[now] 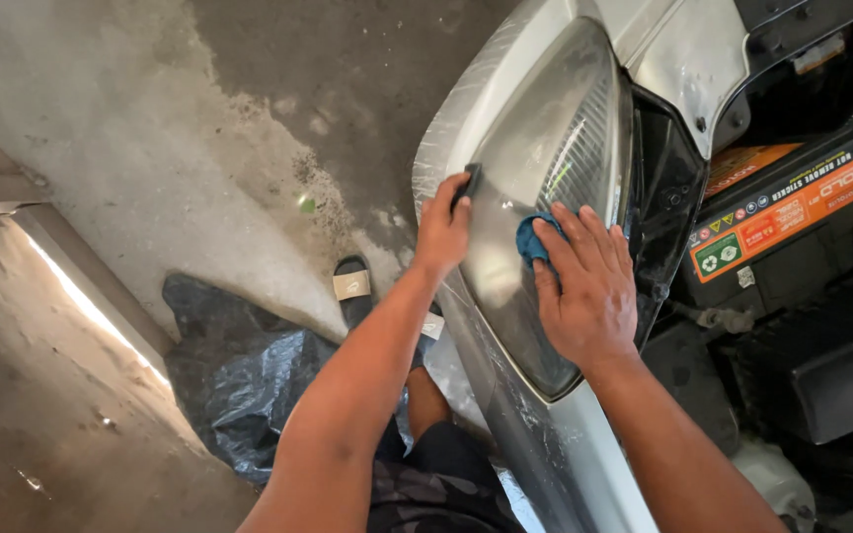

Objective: The person is sanding and cleaning a car headlight with wet sandpaper.

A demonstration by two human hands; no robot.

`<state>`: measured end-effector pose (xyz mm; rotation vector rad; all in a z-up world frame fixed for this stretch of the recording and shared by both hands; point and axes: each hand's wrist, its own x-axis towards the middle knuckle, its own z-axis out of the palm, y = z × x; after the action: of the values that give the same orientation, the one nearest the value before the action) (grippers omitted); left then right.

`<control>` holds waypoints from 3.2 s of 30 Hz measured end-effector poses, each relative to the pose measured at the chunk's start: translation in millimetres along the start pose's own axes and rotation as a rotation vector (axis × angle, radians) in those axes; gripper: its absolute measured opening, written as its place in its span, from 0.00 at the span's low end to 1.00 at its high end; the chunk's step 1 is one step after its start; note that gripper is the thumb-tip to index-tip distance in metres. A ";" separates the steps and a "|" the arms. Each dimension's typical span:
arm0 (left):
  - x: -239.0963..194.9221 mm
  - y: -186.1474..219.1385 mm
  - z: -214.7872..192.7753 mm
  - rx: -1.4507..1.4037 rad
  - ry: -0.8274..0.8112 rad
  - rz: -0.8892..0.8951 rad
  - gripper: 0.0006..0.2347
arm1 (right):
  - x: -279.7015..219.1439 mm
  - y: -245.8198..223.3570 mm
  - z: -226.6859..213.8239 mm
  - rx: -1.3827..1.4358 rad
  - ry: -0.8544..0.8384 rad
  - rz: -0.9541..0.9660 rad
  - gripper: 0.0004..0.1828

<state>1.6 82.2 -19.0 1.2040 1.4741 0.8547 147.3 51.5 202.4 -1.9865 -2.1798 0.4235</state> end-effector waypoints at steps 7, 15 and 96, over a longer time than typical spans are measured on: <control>-68.9 -16.1 -2.8 -0.110 0.054 0.014 0.17 | 1.2 -1.0 -1.0 -0.012 -0.021 0.010 0.24; 12.7 12.2 0.9 -0.001 -0.018 -0.134 0.17 | 1.1 0.7 -0.8 -0.006 -0.007 0.007 0.24; -193.6 114.5 3.3 -0.066 0.137 0.119 0.16 | -15.7 24.9 19.0 0.211 0.231 0.061 0.20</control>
<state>32.9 -76.0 137.8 1.2134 1.4821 1.0766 166.7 36.0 177.6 -1.8886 -1.8593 0.3918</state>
